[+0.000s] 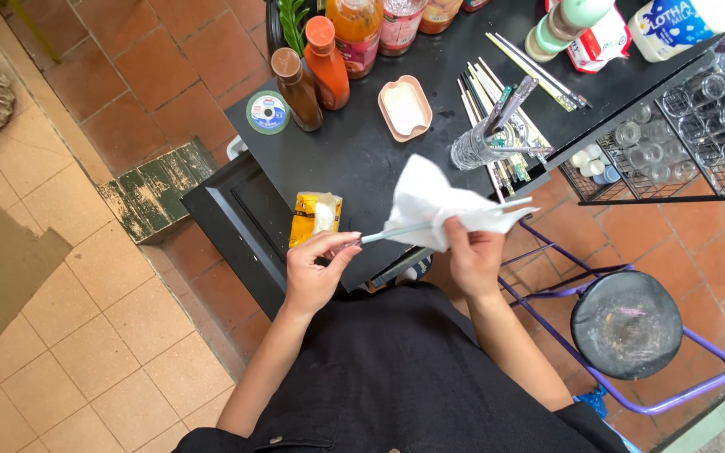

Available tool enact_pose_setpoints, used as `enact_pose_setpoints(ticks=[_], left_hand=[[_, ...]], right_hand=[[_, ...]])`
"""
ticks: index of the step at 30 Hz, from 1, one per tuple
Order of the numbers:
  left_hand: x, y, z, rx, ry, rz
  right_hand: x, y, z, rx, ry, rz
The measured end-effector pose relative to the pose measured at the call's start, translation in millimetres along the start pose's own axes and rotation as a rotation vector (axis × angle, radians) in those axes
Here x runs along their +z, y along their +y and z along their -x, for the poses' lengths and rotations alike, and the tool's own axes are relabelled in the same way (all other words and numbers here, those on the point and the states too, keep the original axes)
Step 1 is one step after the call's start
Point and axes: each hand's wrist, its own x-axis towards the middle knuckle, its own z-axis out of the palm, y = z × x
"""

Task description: Wiping and cleaning reusable straws with a napkin at a counter.

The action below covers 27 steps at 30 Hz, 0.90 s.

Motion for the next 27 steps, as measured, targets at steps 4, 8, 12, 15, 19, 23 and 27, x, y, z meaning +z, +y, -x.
enact_pose_setpoints(ticks=[4,8,12,15,19,23,27], left_hand=[[-12,-9,4,-0.009,-0.001,0.015],[-19,-22,14,-0.098,-0.026,-0.02],[-17,-33,20,-0.172,-0.093,0.019],[-19,-28,18,-0.155,-0.149,0.09],[-12,-21,17,-0.148,-0.177,0.168],[-8,-17,20,0.006,-0.179,0.069],[-15,-5,16,-0.066,-0.165,0.078]], right_hand=[[0,-10,-4,0.112,-0.091,-0.133],[-16,3,8,0.051,0.045,0.03],[-13,21,6,-0.157,0.173,-0.135],[-1,19,8,-0.035,0.222,-0.308],[25,-3,13,0.021,0.022,0.053],[39,-19,11,0.174,-0.335,-0.018],[18,-20,5,0.134,-0.212,0.007]])
